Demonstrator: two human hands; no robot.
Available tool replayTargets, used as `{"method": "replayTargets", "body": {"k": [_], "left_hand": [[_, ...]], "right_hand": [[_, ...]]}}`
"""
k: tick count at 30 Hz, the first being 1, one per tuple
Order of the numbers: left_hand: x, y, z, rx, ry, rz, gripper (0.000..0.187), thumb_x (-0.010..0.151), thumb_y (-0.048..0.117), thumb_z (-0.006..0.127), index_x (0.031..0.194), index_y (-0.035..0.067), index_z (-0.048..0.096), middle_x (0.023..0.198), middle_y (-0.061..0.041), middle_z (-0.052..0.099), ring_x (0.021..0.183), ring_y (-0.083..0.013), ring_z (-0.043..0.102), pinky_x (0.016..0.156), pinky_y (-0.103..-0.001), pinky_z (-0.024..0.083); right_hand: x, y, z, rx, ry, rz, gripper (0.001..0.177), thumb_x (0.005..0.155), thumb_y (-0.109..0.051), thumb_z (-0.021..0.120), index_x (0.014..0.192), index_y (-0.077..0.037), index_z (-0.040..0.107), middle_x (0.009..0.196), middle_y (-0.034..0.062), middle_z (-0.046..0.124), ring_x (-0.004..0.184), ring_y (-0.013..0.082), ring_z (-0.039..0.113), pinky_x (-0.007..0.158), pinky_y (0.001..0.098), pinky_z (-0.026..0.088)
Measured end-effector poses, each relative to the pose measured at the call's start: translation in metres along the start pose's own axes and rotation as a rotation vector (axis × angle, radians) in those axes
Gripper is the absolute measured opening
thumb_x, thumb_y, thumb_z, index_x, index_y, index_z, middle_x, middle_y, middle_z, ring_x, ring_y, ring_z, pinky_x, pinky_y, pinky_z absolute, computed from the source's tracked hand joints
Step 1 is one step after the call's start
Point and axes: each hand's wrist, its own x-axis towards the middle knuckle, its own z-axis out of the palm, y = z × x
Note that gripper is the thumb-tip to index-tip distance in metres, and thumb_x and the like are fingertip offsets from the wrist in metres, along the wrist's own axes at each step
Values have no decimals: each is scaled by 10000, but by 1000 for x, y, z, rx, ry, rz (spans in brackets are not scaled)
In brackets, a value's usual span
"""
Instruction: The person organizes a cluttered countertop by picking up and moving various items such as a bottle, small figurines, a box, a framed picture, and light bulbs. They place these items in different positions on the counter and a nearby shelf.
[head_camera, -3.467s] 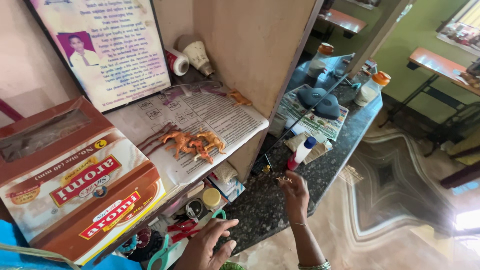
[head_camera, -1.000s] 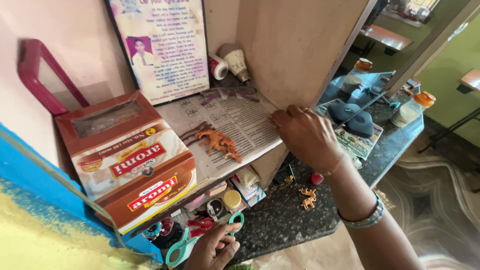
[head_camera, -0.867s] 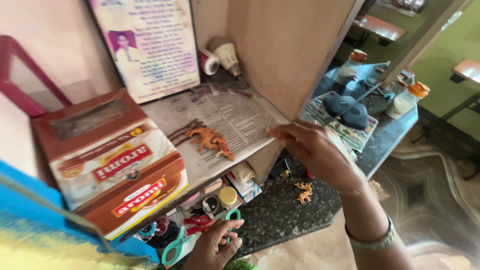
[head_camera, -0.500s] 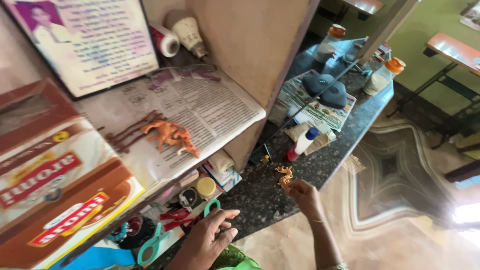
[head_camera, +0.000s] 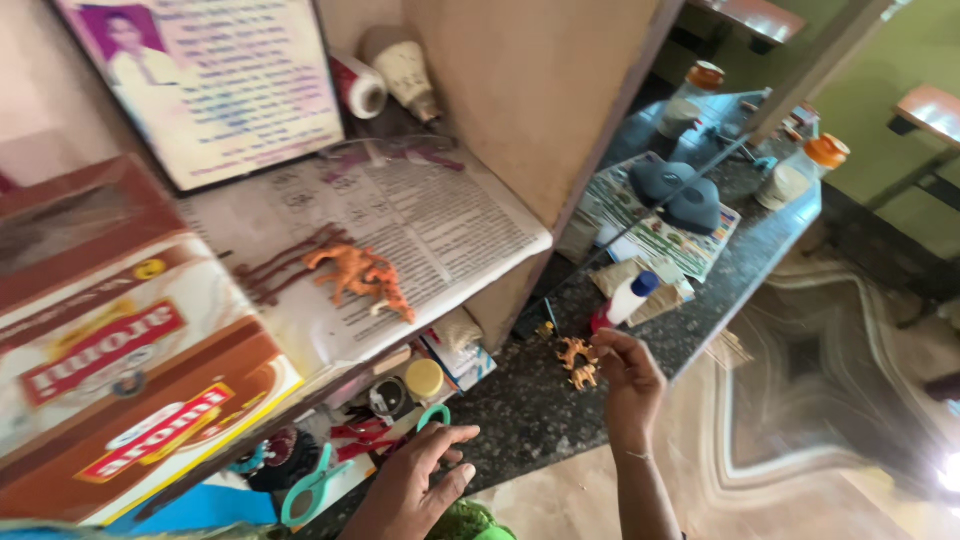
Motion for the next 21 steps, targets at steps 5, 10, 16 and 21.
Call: {"method": "replayTargets", "body": {"k": [5,10,16,21], "left_hand": [[-12,1,-12,76,115,100,446,908,202,712,1332,104,613,1229,-110,679,975,-208,734,865,-371,567],[-22,11,-22,15,138,101,471,910,202,691,1358,107,584,1276,-103,666,989,-187,741,888,-353,569],[-33,20,-36,-102,160,80,448,940,197,684,1360,79,581,1284,-101,631,1033,-192,704,909,-340,573],[-35,25,-42,-178,142,68,458,949,201,671,1384,93,575,1322,-88,622,1061,-169,699,884,-317,544]], "right_hand": [[-8,-130,52,6,-183,-278,187,970,73,625,1113,-3,719,1048,43,719,907,76,684,735,213,528],[-11,-227,101,-259,-407,-683,182,957,-49,703,1136,-62,728,1106,67,737,976,148,709,829,286,539],[-20,-257,145,-516,-622,-982,472,831,-263,768,1249,-50,718,1232,122,684,1053,282,645,901,451,416],[-13,-239,134,-411,-529,-928,196,982,-105,697,1169,-143,743,1219,15,754,1027,162,713,929,327,509]]}}
